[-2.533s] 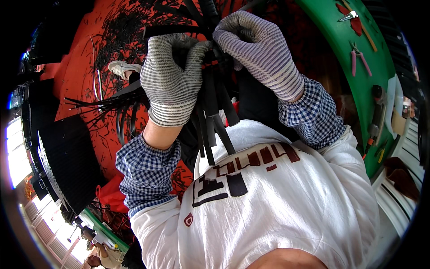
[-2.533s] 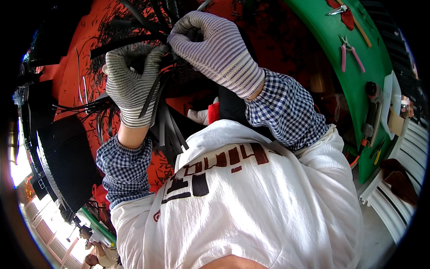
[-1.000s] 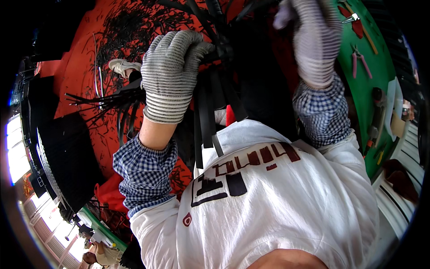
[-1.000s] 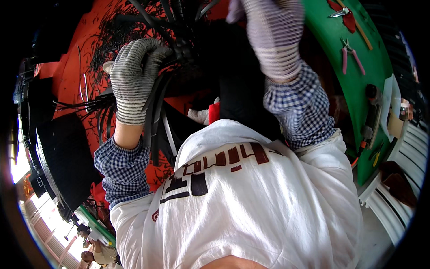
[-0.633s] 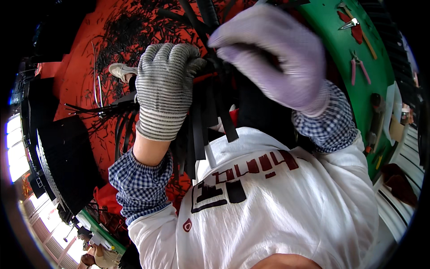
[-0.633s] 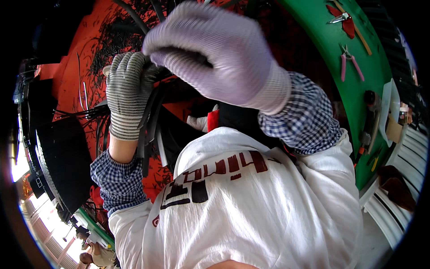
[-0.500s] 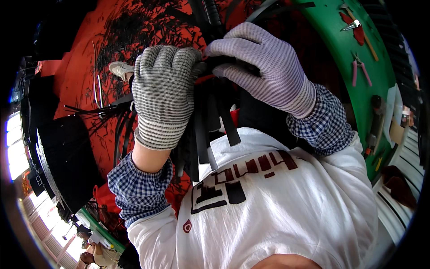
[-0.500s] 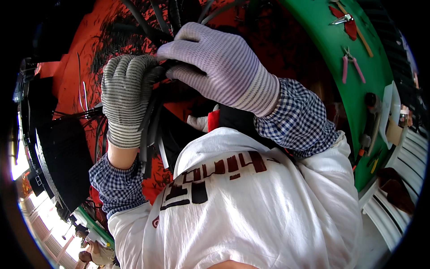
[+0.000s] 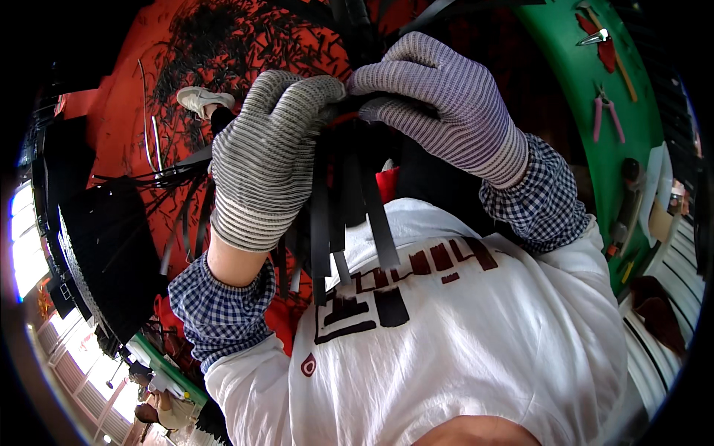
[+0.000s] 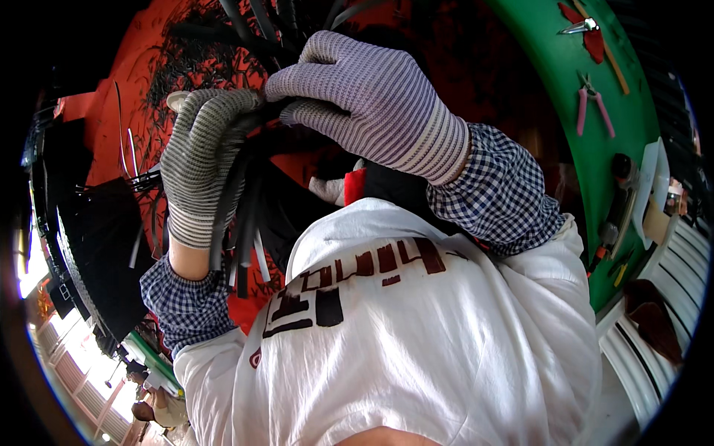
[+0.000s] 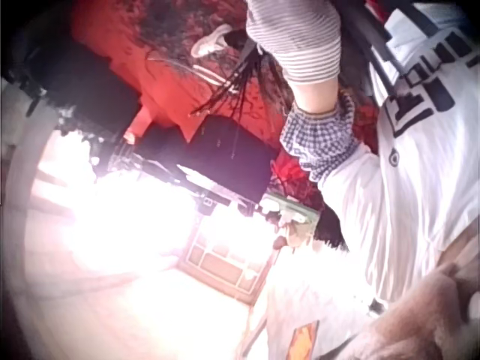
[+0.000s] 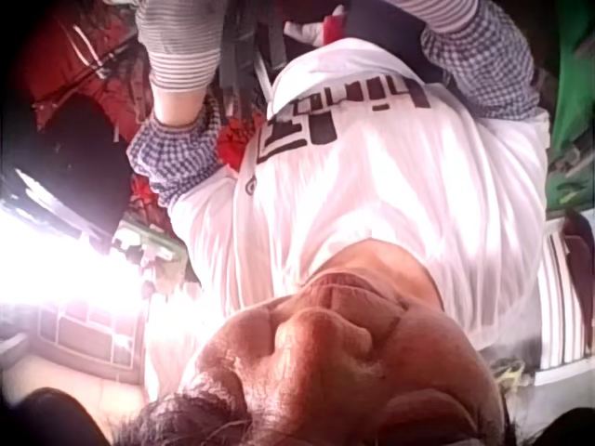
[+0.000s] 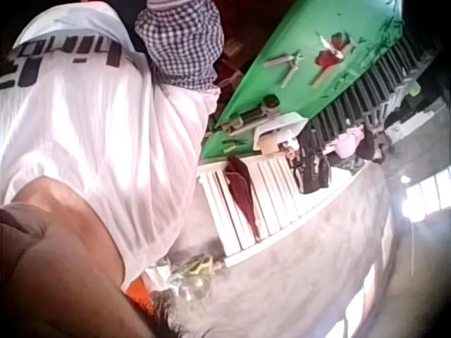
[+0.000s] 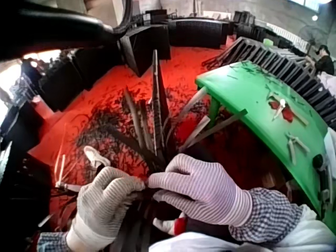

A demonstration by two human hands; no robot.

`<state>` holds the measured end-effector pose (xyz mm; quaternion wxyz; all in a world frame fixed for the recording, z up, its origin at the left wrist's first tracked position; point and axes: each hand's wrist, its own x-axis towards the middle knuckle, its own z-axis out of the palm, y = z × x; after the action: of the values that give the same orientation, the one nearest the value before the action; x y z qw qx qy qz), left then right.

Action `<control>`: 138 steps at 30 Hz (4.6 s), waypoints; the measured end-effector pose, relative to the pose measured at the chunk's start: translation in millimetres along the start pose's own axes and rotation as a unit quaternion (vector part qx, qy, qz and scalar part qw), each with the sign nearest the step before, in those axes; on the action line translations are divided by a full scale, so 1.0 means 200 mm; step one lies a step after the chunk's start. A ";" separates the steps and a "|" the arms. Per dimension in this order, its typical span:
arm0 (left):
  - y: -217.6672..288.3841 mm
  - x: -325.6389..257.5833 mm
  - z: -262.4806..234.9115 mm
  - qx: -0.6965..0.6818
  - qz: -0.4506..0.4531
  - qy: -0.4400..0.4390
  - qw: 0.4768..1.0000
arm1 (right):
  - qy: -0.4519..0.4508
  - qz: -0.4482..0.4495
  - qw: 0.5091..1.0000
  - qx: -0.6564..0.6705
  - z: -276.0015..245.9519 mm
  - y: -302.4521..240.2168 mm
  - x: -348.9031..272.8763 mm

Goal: The person weaves black plastic straps onto a furniture frame by hand and secures them with a power stapler and pliers. They turn the frame over and trim the straps while wearing gloves.

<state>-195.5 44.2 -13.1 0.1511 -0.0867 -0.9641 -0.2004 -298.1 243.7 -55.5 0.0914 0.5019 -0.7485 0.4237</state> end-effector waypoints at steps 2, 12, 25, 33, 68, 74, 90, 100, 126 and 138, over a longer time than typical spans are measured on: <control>-0.01 0.01 0.00 -0.007 0.010 0.003 1.000 | -0.001 0.010 1.000 0.006 0.00 0.00 -0.02; -0.02 0.04 -0.04 -0.077 -0.063 -0.026 0.995 | -0.002 0.070 0.997 0.018 0.00 -0.04 -0.03; -0.09 -0.02 -0.40 0.140 -0.142 0.039 0.979 | -0.029 0.034 0.999 0.017 -0.01 -0.05 -0.08; 0.19 0.13 -0.10 0.030 -0.037 -0.035 0.998 | -0.038 0.038 0.998 -0.027 -0.04 -0.06 -0.05; 0.01 0.03 0.13 -0.199 -0.095 0.037 0.975 | 0.045 0.128 0.987 0.089 0.03 -0.01 -0.13; 0.02 0.02 0.10 -0.192 -0.110 0.010 0.975 | 0.028 0.098 0.991 0.082 0.00 -0.03 -0.11; 0.02 0.02 0.13 -0.144 -0.081 0.025 0.986 | 0.024 0.392 0.902 0.178 -0.12 -0.19 0.14; 0.03 0.02 0.14 -0.137 -0.070 0.023 0.988 | 0.249 0.339 0.855 0.303 -0.02 -0.07 0.30; 0.04 0.03 0.13 -0.132 -0.078 0.037 0.987 | 0.002 0.250 0.961 0.117 -0.06 -0.03 0.34; 0.01 0.01 0.16 -0.138 -0.058 0.061 0.987 | -0.014 0.215 0.939 0.269 -0.15 -0.08 0.24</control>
<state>-205.2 59.4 -38.8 0.1844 -0.0384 -0.9198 -0.3443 -315.9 231.0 -1.1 -0.1506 0.3410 -0.6981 0.6113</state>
